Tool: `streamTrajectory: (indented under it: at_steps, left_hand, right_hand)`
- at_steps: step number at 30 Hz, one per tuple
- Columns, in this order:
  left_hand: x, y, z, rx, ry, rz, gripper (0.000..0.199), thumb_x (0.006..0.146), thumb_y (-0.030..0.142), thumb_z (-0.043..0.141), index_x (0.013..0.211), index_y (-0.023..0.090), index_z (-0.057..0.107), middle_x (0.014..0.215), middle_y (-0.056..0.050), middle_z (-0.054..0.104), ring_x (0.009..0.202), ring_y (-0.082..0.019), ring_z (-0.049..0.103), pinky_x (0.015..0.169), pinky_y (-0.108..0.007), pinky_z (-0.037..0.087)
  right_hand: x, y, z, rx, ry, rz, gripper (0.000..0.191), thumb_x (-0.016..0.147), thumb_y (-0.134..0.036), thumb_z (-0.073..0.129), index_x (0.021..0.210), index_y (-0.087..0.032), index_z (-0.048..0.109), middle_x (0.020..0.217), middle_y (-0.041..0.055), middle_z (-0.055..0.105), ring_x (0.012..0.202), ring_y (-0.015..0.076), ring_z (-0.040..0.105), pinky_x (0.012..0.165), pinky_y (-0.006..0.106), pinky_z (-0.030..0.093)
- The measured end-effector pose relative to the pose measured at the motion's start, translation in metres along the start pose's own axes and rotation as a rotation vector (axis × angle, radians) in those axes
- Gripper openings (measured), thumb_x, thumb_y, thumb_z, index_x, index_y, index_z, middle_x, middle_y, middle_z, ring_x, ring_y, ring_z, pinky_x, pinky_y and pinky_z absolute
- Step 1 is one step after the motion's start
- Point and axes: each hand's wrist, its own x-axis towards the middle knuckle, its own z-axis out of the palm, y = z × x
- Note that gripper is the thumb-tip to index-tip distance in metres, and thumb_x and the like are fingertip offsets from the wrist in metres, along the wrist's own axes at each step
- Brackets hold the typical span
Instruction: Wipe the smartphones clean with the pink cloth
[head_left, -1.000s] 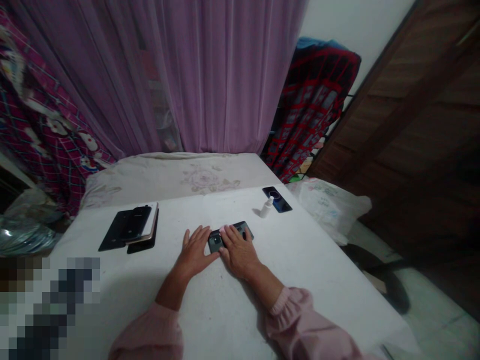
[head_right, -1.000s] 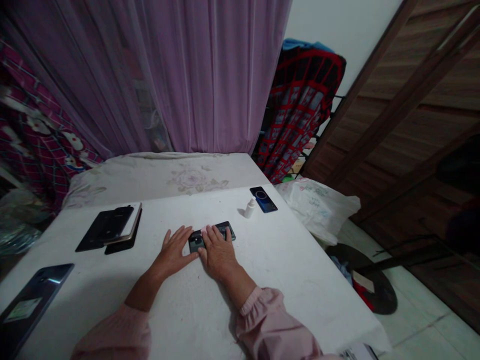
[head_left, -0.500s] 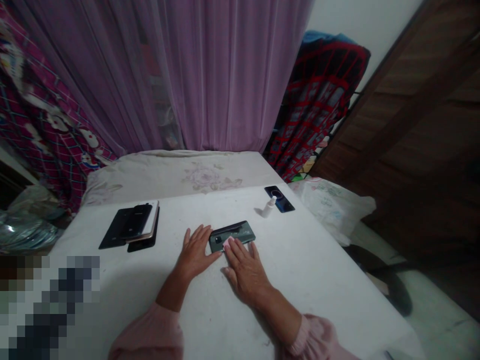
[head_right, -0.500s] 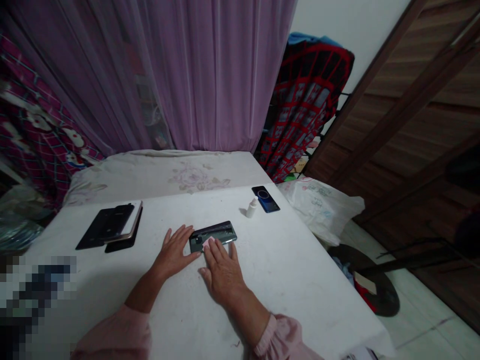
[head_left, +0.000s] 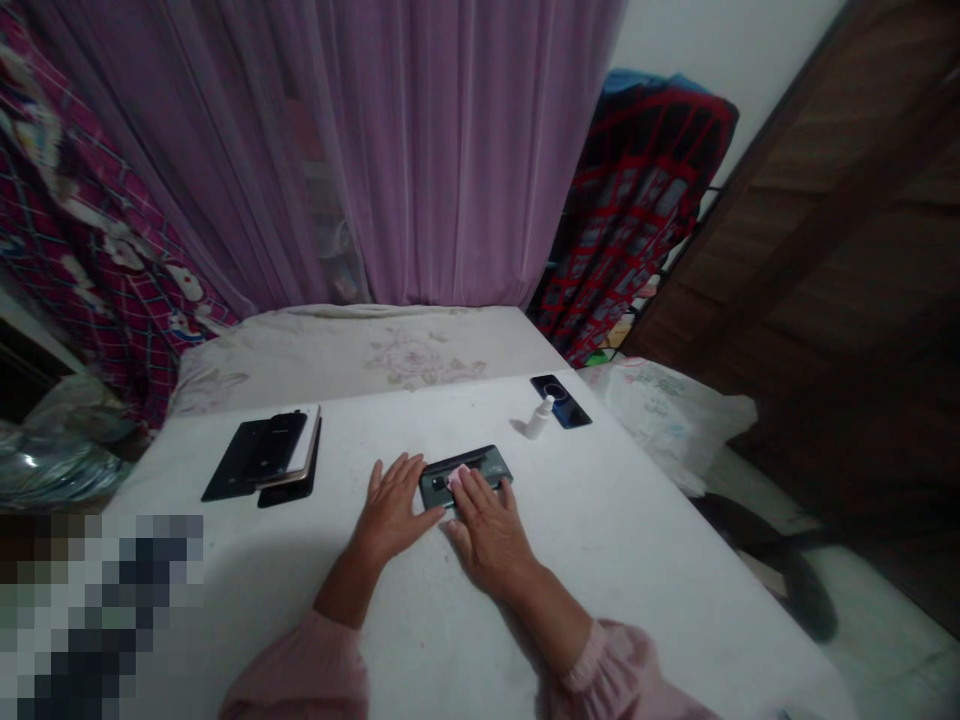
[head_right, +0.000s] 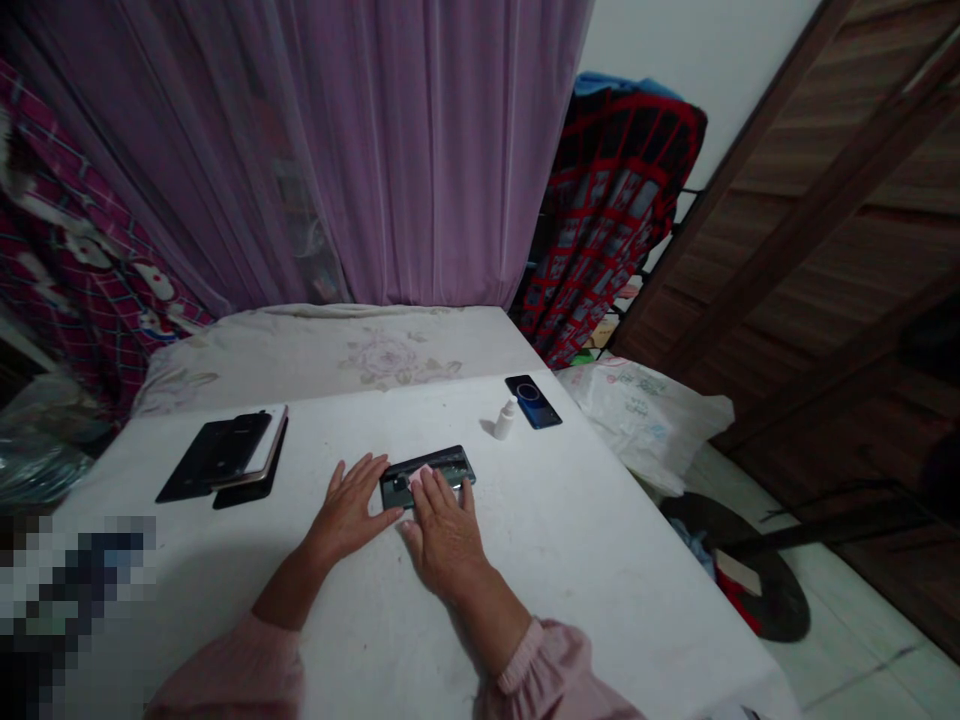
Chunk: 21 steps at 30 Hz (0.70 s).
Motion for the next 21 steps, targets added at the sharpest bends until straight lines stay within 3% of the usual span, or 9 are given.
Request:
streamTrajectory:
  at_steps: [3,5,12,21]
  left_hand:
    - [0.000,-0.001,0.002,-0.007,0.006,0.008,0.063,0.081,0.046,0.060,0.136,0.019,0.046,0.144,-0.011,0.048,0.138,-0.030,0.036,0.115,-0.056,0.015]
    - [-0.001,-0.002,0.002,-0.008,0.004,0.011,0.063,0.081,0.046,0.060,0.136,0.019,0.045,0.144,-0.010,0.048,0.138,-0.030,0.036,0.115,-0.056,0.015]
    - [-0.001,-0.003,0.002,-0.001,-0.002,0.007,0.063,0.082,0.047,0.059,0.137,0.019,0.044,0.144,-0.010,0.048,0.138,-0.030,0.036,0.115,-0.056,0.015]
    - [0.000,-0.001,0.000,-0.015,-0.007,-0.003,0.063,0.080,0.045,0.061,0.134,0.016,0.046,0.144,-0.012,0.048,0.137,-0.031,0.036,0.115,-0.058,0.014]
  right_hand:
    - [-0.017,0.004,0.002,-0.012,0.009,-0.021,0.054,0.097,-0.035,0.038,0.148,-0.017,0.030,0.154,0.0119,0.028,0.142,0.0256,0.025,0.113,0.056,0.015]
    - [-0.014,0.004,0.002,-0.006,0.011,-0.015,0.054,0.098,-0.036,0.038,0.148,-0.018,0.031,0.154,0.0113,0.029,0.142,0.0254,0.026,0.113,0.056,0.015]
    - [0.042,0.002,-0.001,0.013,-0.031,0.074,0.050,0.099,-0.037,0.032,0.146,-0.019,0.035,0.152,0.0108,0.033,0.142,0.0252,0.027,0.113,0.059,0.013]
    - [0.032,0.046,-0.011,-0.088,-0.045,0.306,0.051,0.099,-0.034,0.028,0.148,-0.019,0.031,0.154,0.0100,0.029,0.141,0.0276,0.028,0.109,0.060,0.023]
